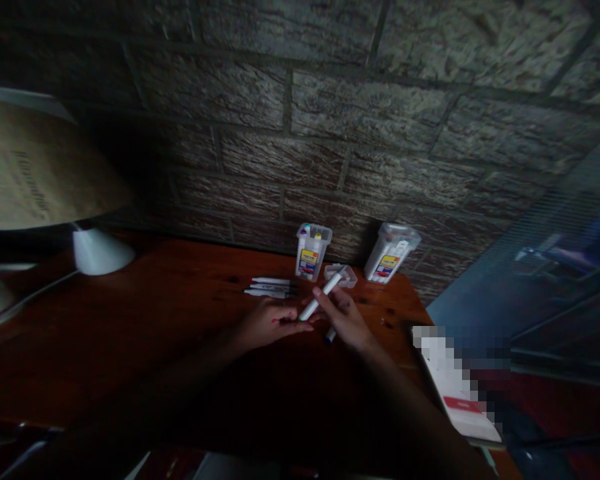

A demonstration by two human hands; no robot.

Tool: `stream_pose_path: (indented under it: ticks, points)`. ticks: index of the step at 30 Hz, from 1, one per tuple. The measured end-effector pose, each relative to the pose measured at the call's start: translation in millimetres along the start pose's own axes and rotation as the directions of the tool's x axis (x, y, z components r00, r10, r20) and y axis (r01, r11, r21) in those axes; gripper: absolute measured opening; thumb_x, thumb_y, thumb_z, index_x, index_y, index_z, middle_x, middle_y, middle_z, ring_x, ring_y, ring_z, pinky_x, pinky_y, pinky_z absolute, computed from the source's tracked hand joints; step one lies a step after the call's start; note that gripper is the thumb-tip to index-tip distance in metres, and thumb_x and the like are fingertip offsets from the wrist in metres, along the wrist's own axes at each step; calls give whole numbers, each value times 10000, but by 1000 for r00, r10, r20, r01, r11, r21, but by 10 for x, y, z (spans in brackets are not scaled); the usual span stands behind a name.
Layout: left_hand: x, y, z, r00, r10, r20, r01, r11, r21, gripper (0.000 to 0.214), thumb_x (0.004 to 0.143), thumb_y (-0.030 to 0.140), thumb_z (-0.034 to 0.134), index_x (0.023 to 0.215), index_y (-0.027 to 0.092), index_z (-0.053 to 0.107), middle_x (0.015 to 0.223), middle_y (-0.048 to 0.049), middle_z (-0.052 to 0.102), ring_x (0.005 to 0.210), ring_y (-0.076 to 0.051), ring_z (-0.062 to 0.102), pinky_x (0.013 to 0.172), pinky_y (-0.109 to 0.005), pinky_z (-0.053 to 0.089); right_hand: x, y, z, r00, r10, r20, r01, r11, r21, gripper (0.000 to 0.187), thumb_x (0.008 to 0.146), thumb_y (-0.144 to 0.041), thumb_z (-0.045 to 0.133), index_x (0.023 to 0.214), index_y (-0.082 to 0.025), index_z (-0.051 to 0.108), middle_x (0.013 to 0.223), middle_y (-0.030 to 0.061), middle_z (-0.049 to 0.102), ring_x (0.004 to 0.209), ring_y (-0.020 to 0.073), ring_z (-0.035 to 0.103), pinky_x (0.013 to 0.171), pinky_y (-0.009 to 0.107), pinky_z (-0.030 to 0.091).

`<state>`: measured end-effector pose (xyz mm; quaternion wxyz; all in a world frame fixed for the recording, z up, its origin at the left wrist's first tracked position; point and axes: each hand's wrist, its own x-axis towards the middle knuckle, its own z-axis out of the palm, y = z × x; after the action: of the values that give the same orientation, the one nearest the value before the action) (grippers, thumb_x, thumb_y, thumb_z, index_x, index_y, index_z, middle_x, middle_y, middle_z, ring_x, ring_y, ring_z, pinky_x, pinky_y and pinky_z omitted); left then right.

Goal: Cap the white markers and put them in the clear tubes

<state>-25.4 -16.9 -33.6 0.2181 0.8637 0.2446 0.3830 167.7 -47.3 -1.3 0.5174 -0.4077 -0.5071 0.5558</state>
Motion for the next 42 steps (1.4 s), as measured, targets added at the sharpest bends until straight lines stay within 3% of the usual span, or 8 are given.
stream_pose_path:
  ticks: [6, 10, 14, 18, 26, 32, 38, 42]
  points:
    - [-2, -22, -4, 999, -19, -35, 20, 1000, 17, 544, 924, 542, 586, 547, 152, 543, 510, 44, 471, 503, -79, 401, 515, -221, 301, -63, -10, 71, 997, -15, 71, 12, 999, 43, 333, 807, -500, 737, 985, -241, 625, 898, 6, 710, 824, 158, 688, 717, 292, 573]
    - [11, -6, -36, 999, -3, 46, 1, 999, 46, 549, 934, 547, 568, 549, 157, 555, 495, 49, 444, 498, -81, 383, 509, -232, 283, -40, -43, 34, 999, -35, -27, 37, 995, 90, 340, 800, -519, 733, 1000, -273, 609, 800, -35, 609, 659, 128, 602, 538, 248, 495]
    - [35, 3, -67, 1000, 3, 16, -4, 997, 79, 558, 975, 491, 527, 521, 167, 544, 453, 50, 408, 464, -83, 350, 494, -248, 266, 2, -129, -62, 990, -68, -120, 81, 991, 105, 380, 770, -499, 766, 1036, -270, 621, 674, -75, 450, 498, 69, 384, 434, 204, 322]
    - [41, -8, -86, 1000, -22, 16, 21, 998, 54, 530, 997, 477, 485, 587, 169, 618, 488, 31, 518, 470, -88, 437, 504, -235, 312, 19, -147, -97, 986, 1, -168, 27, 986, 163, 512, 781, -664, 670, 1082, -251, 636, 610, -83, 386, 433, 56, 259, 379, 200, 180]
    - [27, -56, -97, 998, -49, 24, 48, 997, 59, 476, 998, 422, 508, 622, 166, 648, 514, 24, 591, 491, -92, 535, 519, -223, 339, 46, -132, -116, 977, 24, -212, 30, 968, 249, 446, 700, -552, 799, 912, -230, 576, 654, -76, 536, 409, 21, 305, 366, 159, 232]
    - [49, -18, -114, 1000, -25, 8, 24, 999, 44, 440, 991, 386, 529, 633, 165, 659, 511, 25, 601, 492, -92, 555, 538, -216, 372, 52, -130, -152, 975, 52, -217, 5, 967, 253, 533, 736, -664, 726, 1002, -209, 643, 536, -115, 294, 396, 28, 167, 324, 159, 133]
    - [49, -20, -100, 1000, -20, 16, 19, 999, 36, 457, 999, 393, 510, 633, 161, 657, 510, 29, 590, 493, -87, 546, 528, -209, 362, 38, -124, -110, 971, 73, -227, -46, 992, 120, 516, 686, -662, 767, 879, -199, 646, 563, -76, 418, 388, 29, 237, 304, 188, 162]
    - [40, -36, -90, 999, -13, 40, 10, 998, 69, 474, 1006, 410, 490, 640, 162, 661, 519, 24, 599, 486, -88, 524, 519, -215, 352, 24, -129, -109, 966, 39, -256, -2, 989, 145, 565, 709, -728, 703, 916, -203, 681, 501, -104, 254, 396, 42, 155, 315, 204, 134]
